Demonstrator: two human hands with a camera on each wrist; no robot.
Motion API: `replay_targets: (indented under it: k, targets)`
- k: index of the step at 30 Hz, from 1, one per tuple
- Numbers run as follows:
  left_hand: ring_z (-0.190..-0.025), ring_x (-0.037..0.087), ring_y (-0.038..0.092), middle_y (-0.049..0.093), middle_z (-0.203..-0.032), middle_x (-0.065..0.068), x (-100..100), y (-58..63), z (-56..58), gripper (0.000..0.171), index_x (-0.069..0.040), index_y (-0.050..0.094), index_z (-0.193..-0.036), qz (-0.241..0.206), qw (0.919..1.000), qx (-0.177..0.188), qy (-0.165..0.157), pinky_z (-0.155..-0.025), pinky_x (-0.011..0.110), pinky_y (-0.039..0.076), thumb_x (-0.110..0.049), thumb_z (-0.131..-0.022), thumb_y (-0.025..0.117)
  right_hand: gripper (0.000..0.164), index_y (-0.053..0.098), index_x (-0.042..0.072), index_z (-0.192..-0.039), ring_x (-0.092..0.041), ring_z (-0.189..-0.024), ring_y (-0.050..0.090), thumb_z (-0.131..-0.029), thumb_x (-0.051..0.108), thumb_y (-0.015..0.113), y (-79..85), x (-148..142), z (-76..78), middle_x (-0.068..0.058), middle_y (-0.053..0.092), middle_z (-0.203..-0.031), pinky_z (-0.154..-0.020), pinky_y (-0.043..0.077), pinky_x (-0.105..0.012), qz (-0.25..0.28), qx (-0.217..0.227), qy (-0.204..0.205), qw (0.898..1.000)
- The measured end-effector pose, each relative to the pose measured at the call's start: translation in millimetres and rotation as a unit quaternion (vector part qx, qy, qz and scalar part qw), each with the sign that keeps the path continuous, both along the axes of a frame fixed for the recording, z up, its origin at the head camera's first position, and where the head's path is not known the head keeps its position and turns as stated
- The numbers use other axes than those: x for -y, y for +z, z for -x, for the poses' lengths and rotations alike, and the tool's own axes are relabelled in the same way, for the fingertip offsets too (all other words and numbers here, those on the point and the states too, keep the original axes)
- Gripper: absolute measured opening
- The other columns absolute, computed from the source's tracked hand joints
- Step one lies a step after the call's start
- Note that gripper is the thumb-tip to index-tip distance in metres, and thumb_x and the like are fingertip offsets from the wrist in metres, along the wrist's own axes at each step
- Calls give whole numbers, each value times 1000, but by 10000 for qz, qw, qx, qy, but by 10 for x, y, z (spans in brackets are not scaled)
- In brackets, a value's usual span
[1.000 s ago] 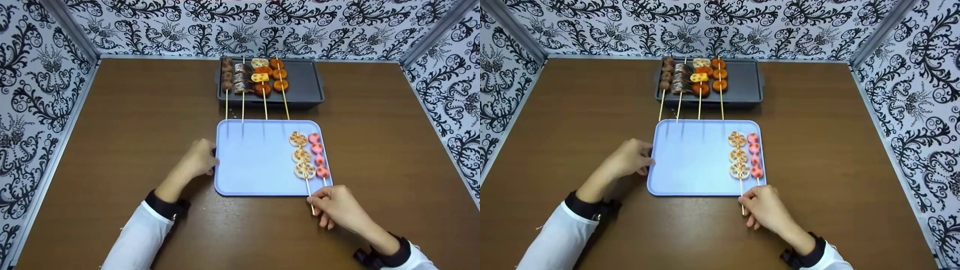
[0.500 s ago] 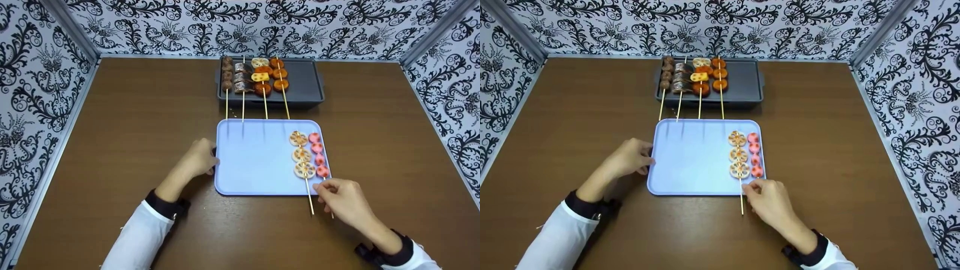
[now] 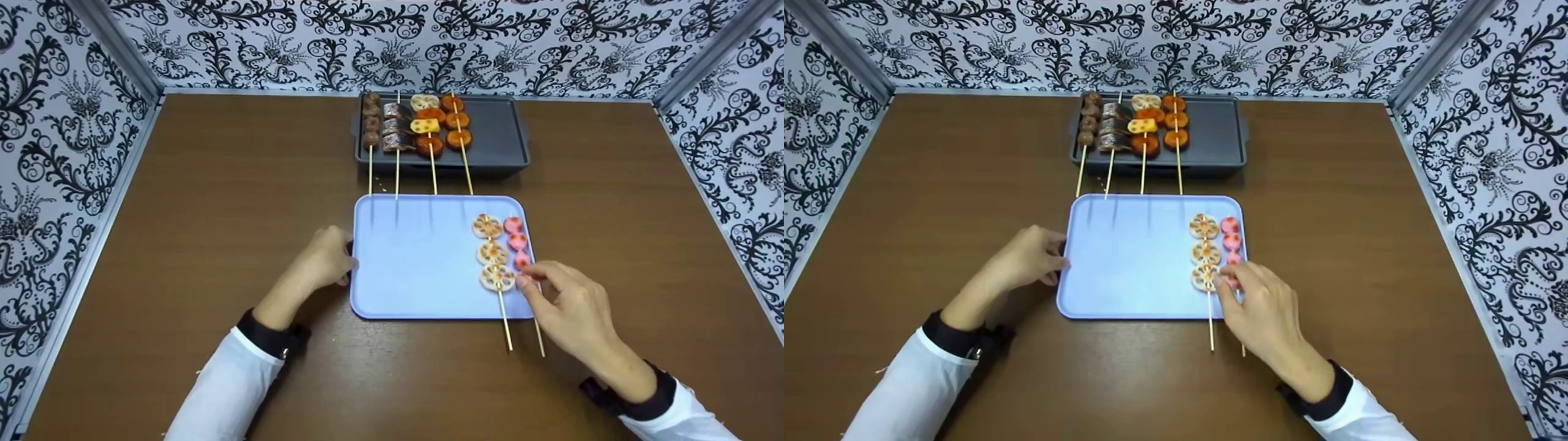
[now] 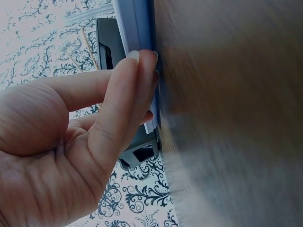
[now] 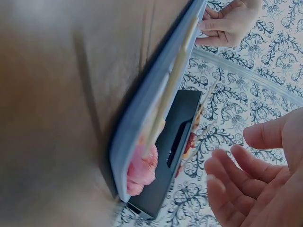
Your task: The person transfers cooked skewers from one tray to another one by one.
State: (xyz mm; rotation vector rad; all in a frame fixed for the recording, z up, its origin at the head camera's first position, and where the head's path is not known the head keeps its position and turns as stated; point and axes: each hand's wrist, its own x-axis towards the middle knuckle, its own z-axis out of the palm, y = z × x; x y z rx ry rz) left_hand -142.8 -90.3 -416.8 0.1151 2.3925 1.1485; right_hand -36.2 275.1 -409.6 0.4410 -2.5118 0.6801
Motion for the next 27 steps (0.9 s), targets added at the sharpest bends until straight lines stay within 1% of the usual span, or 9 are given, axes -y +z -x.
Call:
replay_targets:
  k: [3,5,6,9,11,15,19,23,27]
  targets:
    - [-52,25,69,67,-70,18,5,-3,-4,8,5,65,-88,48,10000,-71,-23,-51,34,63,12,-85,64,22,76,10,-106,-19,-82,69,-84,15,78,29,10,63,0,75,-104,-62,56,-37,-152,-205,35,9997]
    - [-52,25,69,67,-68,17,6,-3,-6,8,4,65,-88,81,9999,-119,-39,-50,34,63,12,-85,63,29,76,8,-112,-24,-97,71,-84,17,76,46,21,110,-4,74,-114,-74,59,-44,-231,-372,96,9990]
    - [-52,25,69,67,-68,17,7,-2,-7,9,3,65,-87,105,9998,-140,-53,-50,34,63,11,-84,63,32,75,7,-114,-27,-104,70,-84,18,76,54,30,137,-5,73,-118,-79,59,-46,-252,-450,150,9986]
    - [-52,25,69,67,-68,16,8,5,-7,8,3,65,-87,123,9998,-148,-70,-50,34,63,11,-85,63,43,71,5,-124,-32,-113,67,-85,20,76,85,71,235,-10,69,-128,-93,55,-49,-297,-522,336,9976]
    - [-52,24,69,67,-68,16,10,10,-9,8,3,65,-86,151,9998,-141,-63,-51,34,63,11,-85,64,48,68,2,-129,-35,-119,64,-86,22,77,109,112,315,-13,66,-133,-101,51,-51,-335,-358,445,9978]
    - [-52,24,68,66,-69,17,16,13,-12,7,4,64,-86,178,9997,-140,-70,-51,34,63,10,-87,63,60,59,-1,-139,-38,-131,54,-90,29,76,164,222,508,-19,56,-144,-113,41,-56,-322,297,504,9978]
    - [-52,24,68,66,-69,17,13,-1,-16,7,5,64,-87,122,9997,-177,-90,-50,33,63,11,-87,63,73,39,1,-154,-37,-143,40,-97,38,68,223,323,736,-16,39,-158,-119,32,-57,-147,1223,435,9914]
    - [-52,25,68,66,-69,18,6,-2,-19,8,4,63,-85,84,9998,-179,-51,-50,33,63,12,-87,63,82,21,6,-161,-35,-149,27,-101,48,58,282,377,966,-14,24,-165,-123,25,-55,276,2270,347,9729]
    - [-54,26,69,66,-70,19,-4,19,-23,7,5,63,-87,77,9999,-141,-36,-51,34,63,12,-87,63,82,21,4,-161,-36,-147,32,-102,52,52,335,400,1172,-17,26,-164,-123,27,-52,865,2989,252,9500]
